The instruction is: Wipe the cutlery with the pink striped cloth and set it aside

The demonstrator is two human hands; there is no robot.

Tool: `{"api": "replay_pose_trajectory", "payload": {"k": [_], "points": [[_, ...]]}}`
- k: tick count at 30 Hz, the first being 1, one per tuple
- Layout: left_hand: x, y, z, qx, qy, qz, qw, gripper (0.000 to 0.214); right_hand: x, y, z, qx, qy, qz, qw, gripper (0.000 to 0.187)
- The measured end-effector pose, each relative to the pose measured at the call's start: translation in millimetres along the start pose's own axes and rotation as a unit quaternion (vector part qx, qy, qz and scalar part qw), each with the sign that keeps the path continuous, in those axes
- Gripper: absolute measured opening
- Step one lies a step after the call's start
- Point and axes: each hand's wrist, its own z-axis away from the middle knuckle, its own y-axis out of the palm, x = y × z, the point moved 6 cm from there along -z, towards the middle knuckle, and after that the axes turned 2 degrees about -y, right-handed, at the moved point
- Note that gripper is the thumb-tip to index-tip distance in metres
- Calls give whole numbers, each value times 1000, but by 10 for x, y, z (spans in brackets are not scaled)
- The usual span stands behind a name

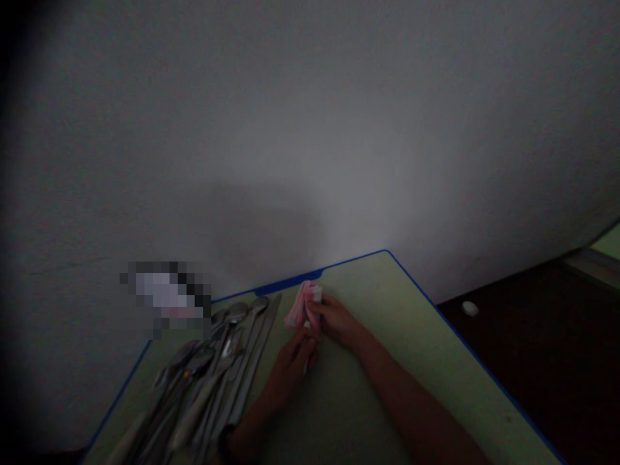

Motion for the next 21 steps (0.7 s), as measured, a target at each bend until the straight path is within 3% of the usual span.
{"api": "replay_pose_trajectory", "payload": {"k": [21], "points": [[-71, 19, 11, 11, -1, -7, 1000, 22, -37, -65, -46, 5, -8, -9, 1000, 26]]}}
